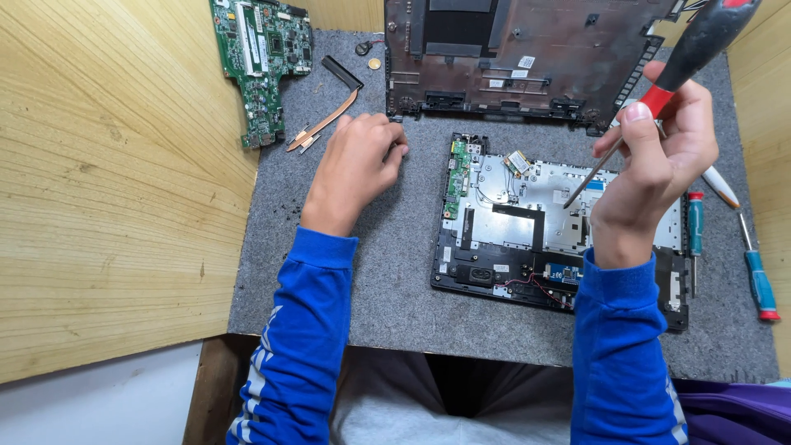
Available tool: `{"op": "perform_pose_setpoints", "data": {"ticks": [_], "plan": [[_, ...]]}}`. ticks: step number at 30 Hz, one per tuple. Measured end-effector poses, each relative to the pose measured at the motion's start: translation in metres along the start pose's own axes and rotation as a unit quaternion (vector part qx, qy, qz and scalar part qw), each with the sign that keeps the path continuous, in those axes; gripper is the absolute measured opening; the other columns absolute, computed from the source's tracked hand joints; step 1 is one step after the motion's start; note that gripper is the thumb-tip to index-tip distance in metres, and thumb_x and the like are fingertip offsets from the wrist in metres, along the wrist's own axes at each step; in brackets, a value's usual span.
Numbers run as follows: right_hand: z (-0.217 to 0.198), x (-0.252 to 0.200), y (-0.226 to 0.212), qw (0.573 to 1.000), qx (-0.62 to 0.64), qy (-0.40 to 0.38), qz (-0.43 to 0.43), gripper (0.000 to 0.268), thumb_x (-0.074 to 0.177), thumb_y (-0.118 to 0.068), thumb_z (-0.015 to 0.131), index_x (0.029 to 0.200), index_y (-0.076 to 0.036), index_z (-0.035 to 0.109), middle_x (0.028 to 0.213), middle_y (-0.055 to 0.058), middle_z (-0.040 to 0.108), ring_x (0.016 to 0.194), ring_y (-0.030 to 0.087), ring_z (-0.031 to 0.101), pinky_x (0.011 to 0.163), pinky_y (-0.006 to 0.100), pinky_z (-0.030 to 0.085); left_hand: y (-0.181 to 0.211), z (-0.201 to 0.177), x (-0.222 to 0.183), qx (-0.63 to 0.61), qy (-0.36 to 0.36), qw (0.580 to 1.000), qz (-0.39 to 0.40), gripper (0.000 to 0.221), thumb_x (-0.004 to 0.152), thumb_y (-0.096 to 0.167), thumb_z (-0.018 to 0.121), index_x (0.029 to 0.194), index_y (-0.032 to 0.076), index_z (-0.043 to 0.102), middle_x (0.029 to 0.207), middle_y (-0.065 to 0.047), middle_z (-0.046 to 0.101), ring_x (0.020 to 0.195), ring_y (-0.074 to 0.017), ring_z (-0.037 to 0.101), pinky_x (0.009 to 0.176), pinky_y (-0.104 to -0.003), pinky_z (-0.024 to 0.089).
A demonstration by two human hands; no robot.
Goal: Cleaning a laptop fan and securing internal components into the chassis using a screwdriver and a brush.
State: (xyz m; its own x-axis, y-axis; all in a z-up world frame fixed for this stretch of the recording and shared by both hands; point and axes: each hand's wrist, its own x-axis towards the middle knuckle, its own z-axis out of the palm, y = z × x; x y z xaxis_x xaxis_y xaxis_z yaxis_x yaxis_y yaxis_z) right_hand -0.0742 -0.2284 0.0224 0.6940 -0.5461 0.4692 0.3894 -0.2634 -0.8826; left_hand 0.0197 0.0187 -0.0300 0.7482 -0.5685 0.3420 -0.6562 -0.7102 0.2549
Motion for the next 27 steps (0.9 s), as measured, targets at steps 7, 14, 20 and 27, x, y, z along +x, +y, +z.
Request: {"op": "perform_pose_setpoints", "data": {"ticks": [7,14,20,27], "plan": [[-0.020,0.000,0.012,0.993,-0.071,0.023,-0.093,0.028,0.092,-0.006,0.054,0.116,0.008,0.056,0.084,0.012,0.047,0.053,0.020,0.048,0.046,0.028,0.045,0.004,-0.007,-0.002,-0.038,-0.041,0.998,-0.042,0.024,0.091,0.022,0.057,0.080,0.005,0.069,0.078,-0.012,0.065,0.074,-0.0342,0.059,0.070,-0.048,0.041],[-0.112,-0.037,0.041,0.966,-0.237,0.090,-0.039,0.026,0.105,-0.004,0.061,0.129,0.004,0.061,0.094,0.012,0.056,0.065,0.013,0.047,0.047,0.023,0.036,0.012,-0.024,0.001,-0.216,-0.042,0.969,-0.111,0.028,0.093,0.014,0.044,0.111,0.007,0.065,0.075,-0.007,0.069,0.073,-0.0211,0.067,0.066,-0.037,0.048],[-0.199,-0.070,0.070,0.909,-0.412,0.033,-0.046,0.034,0.112,-0.001,0.063,0.142,0.012,0.054,0.116,0.023,0.058,0.075,0.024,0.047,0.069,0.035,0.041,0.012,-0.042,-0.002,-0.254,0.023,0.961,-0.108,0.025,0.088,0.004,0.048,0.105,0.009,0.067,0.076,-0.004,0.070,0.071,-0.0130,0.065,0.066,-0.028,0.047],[-0.197,-0.089,0.048,0.833,-0.549,0.032,0.059,0.033,0.105,-0.017,0.064,0.134,-0.001,0.066,0.102,0.009,0.061,0.069,0.025,0.055,0.061,0.042,0.043,0.006,-0.021,-0.004,-0.115,-0.103,0.984,-0.092,0.036,0.074,-0.002,0.056,0.104,0.014,0.065,0.072,0.001,0.064,0.081,-0.0253,0.057,0.087,-0.042,0.030]]}}
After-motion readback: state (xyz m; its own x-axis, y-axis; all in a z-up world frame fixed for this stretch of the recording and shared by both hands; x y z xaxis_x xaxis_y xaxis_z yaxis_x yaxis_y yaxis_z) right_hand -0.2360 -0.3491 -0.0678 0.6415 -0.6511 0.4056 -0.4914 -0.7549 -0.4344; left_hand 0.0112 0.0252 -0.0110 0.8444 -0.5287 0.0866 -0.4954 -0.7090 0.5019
